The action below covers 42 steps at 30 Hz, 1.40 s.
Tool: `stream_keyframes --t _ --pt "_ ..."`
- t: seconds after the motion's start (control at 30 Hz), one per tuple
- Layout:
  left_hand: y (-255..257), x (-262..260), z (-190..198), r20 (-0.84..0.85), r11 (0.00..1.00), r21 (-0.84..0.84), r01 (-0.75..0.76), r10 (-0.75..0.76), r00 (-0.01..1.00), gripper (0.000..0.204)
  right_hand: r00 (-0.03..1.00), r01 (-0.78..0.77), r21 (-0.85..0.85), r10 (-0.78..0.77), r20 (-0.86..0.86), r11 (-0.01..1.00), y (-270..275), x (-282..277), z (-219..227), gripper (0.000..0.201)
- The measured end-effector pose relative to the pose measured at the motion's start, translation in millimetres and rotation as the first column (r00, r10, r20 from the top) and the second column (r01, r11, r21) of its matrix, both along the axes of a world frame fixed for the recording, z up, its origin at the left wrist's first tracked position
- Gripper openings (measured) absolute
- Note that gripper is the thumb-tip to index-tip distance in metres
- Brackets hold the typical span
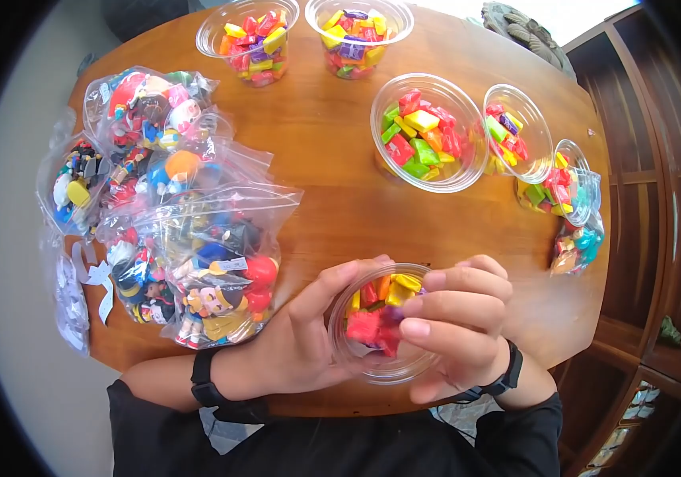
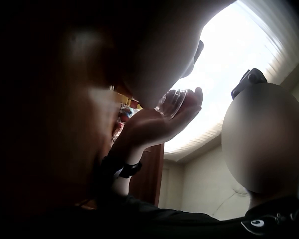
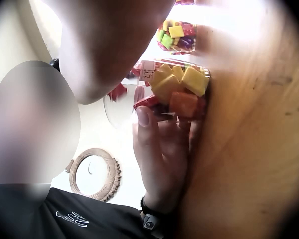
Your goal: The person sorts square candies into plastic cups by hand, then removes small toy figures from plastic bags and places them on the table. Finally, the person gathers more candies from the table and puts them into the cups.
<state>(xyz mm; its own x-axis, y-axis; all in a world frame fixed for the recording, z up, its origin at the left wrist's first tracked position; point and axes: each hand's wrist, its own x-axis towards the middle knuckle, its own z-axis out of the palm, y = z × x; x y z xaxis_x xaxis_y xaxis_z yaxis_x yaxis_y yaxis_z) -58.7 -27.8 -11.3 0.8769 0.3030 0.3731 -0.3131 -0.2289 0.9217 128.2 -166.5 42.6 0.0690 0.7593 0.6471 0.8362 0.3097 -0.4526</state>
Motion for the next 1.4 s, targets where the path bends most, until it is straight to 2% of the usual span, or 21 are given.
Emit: stream_keyframes --t 0.07,0.1,0.2,0.23,0.33,0.4,0.43,0.53,0.6,0.67,0.7,0.77,0.87,0.93,1.0,1.07,1.23,1.3,1.33,1.4 --pt "0 1 -5 0.014 1.0 0.014 -0.004 0.004 1.0 0.104 0.999 -0.018 0.043 0.019 -0.031 0.999 3 -1 -14 0.053" --pt "0 1 -8 0.021 1.0 0.006 -0.006 0.006 1.0 0.105 0.995 0.049 0.173 -0.033 -0.095 0.984 5 -1 -23 0.055" --pt "2 0 -2 -0.014 1.0 0.019 -0.001 0.001 1.0 0.107 0.972 0.14 0.298 -0.074 -0.223 0.944 3 -3 -35 0.061" --pt "3 -1 1 -0.054 0.999 0.038 0.01 -0.008 0.999 0.107 0.941 0.136 0.272 -0.039 -0.335 0.953 7 -4 -36 0.065" --pt "4 0 -3 -0.026 0.992 0.127 -0.003 0.006 1.0 0.109 0.914 0.002 0.161 0.064 -0.401 0.987 8 4 -36 0.079" --pt "3 -5 -4 -0.049 0.989 0.145 -0.005 0.012 0.999 0.11 0.686 -0.203 0.069 0.192 -0.702 0.977 10 -6 -35 0.064" --pt "3 -6 -4 -0.077 0.988 0.157 -0.005 0.017 0.997 0.112 0.611 -0.239 0.096 0.226 -0.759 0.966 10 -10 -37 0.057" --pt "4 -5 0 -0.079 0.967 0.253 -0.028 0.049 0.996 0.123 0.599 -0.314 0.034 0.226 -0.768 0.949 10 -12 -32 0.057" --pt "3 -3 0 -0.064 0.969 0.244 -0.029 0.046 0.997 0.123 0.611 -0.364 0.003 0.241 -0.754 0.931 9 -7 -27 0.057" --pt "4 -2 -1 -0.051 0.972 0.234 -0.027 0.04 0.998 0.123 0.461 -0.449 0.066 0.294 -0.837 0.891 9 -6 -22 0.057" --pt "4 -3 0 -0.046 0.971 0.238 -0.025 0.037 0.998 0.123 0.463 -0.449 0.065 0.294 -0.836 0.891 9 -7 -22 0.057" --pt "4 -4 -1 -0.039 0.97 0.242 -0.025 0.035 0.999 0.123 0.183 -0.437 0.115 0.214 -0.96 0.892 8 -9 -23 0.057" --pt "3 -4 -3 -0.042 0.977 0.21 -0.026 0.036 0.998 0.121 0.245 -0.478 0.026 0.162 -0.956 0.878 9 -8 -19 0.059" --pt "3 -2 -4 -0.015 0.984 0.176 -0.015 0.018 1.0 0.106 0.254 -0.487 0.014 0.157 -0.954 0.874 11 -9 -15 0.061" --pt "3 -2 -6 -0.023 0.986 0.166 -0.01 0.014 1.0 0.105 0.267 -0.491 -0.003 0.147 -0.952 0.871 12 -8 -14 0.064" --pt "3 -3 -7 -0.039 0.988 0.154 -0.005 0.012 0.999 0.104 0.206 -0.514 0.028 0.155 -0.966 0.857 12 -8 -16 0.067" --pt "3 -7 -4 -0.146 0.997 0.07 0.028 -0.017 0.989 0.101 0.178 -0.54 0.0 0.115 -0.977 0.842 11 -5 -15 0.062" --pt "7 -5 1 -0.153 0.994 0.103 0.038 -0.022 0.988 0.1 0.094 -0.569 0.049 0.124 -0.988 0.821 11 -2 -19 0.055" --pt "8 -5 1 -0.155 0.99 0.135 0.047 -0.026 0.988 0.099 0.089 -0.571 0.049 0.121 -0.989 0.82 11 -2 -19 0.055" --pt "7 -5 -3 -0.13 0.988 0.15 0.029 -0.009 0.992 0.1 0.188 -0.558 -0.028 0.093 -0.978 0.829 10 -2 -14 0.052"
